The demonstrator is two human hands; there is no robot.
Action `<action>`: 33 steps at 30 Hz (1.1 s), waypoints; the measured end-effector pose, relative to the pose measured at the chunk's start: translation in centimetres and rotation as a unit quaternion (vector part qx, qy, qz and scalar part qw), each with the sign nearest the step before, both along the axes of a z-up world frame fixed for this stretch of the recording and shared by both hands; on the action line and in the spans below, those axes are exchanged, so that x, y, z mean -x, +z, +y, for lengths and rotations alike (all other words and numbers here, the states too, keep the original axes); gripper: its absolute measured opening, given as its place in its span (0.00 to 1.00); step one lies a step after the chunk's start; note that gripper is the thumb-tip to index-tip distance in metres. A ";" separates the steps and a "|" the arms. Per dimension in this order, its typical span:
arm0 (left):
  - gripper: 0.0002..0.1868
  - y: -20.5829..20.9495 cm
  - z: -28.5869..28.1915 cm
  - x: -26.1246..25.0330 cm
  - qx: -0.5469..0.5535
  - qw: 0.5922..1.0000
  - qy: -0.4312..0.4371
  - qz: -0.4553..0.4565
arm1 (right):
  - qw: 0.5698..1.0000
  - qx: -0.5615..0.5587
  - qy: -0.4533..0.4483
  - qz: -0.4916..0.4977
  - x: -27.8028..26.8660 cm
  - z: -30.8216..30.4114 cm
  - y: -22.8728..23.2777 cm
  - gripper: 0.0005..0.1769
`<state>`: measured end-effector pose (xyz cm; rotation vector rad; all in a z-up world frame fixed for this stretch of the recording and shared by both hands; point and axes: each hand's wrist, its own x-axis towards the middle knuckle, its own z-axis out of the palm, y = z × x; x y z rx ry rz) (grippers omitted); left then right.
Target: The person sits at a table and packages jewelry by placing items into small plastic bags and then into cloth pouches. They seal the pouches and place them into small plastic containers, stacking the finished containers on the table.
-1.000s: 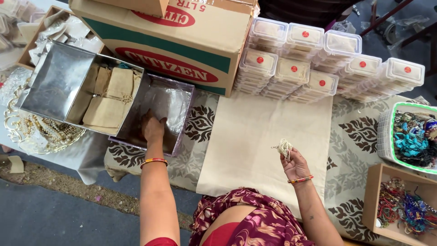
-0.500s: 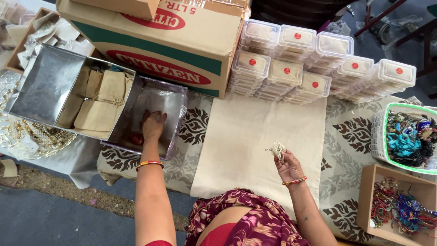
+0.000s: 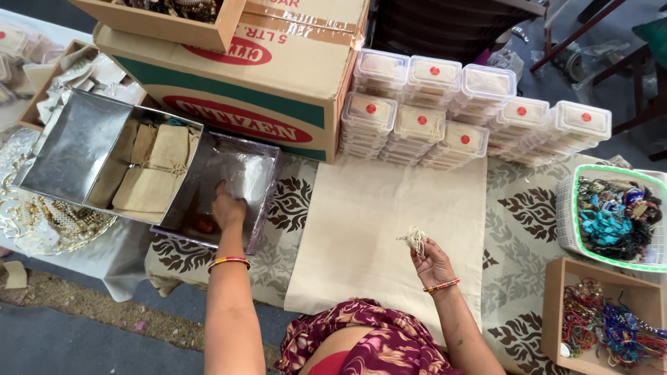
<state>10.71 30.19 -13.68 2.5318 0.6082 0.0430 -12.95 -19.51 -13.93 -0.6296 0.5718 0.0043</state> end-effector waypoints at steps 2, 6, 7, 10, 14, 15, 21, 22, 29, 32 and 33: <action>0.29 0.6 -0.5 -0.1 0.046 0.998 0.043 -0.024 | 1.000 0.002 -0.003 0.001 0.2 -0.3 -0.1 0.19; 0.09 3.7 -1.3 -0.1 -0.012 0.986 0.032 -0.161 | 1.000 -0.007 -0.007 -0.002 0.8 -1.2 -0.4 0.19; 0.04 4.3 -1.4 0.0 -0.107 0.956 -0.029 -0.271 | 1.000 -0.008 -0.008 -0.003 0.9 -1.4 -0.5 0.19; 0.04 7.3 -2.2 0.2 -0.249 0.901 -0.133 -0.327 | 1.000 -0.008 -0.016 0.000 1.3 -1.9 -0.9 0.19; 0.07 8.4 -3.2 1.6 -0.444 0.774 -0.233 -0.388 | 1.000 -0.018 -0.018 0.000 1.5 -1.9 -1.5 0.19; 0.05 9.4 -3.9 2.6 -0.443 0.778 -0.261 -0.360 | 1.000 -0.017 -0.019 0.005 1.7 -1.8 -1.6 0.19; 0.06 4.2 -3.4 3.4 -0.184 0.956 -0.164 -0.158 | 1.000 -0.020 -0.016 -0.002 2.4 -1.6 -1.4 0.20; 0.07 4.6 -3.4 3.4 -0.016 0.990 -0.059 -0.127 | 1.000 -0.022 -0.016 0.002 2.8 -1.7 -1.5 0.21; 0.19 12.2 -12.5 5.9 0.036 0.903 -0.218 -0.368 | 0.999 0.008 -0.016 0.029 1.7 -1.0 -0.3 0.20; 0.24 12.5 -19.9 8.8 -0.053 0.854 -0.374 -0.358 | 0.999 0.026 0.009 0.019 0.7 0.0 0.5 0.21; 0.23 11.1 -22.1 9.7 0.022 0.856 -0.409 -0.317 | 0.999 0.029 0.026 0.007 0.5 0.3 0.7 0.20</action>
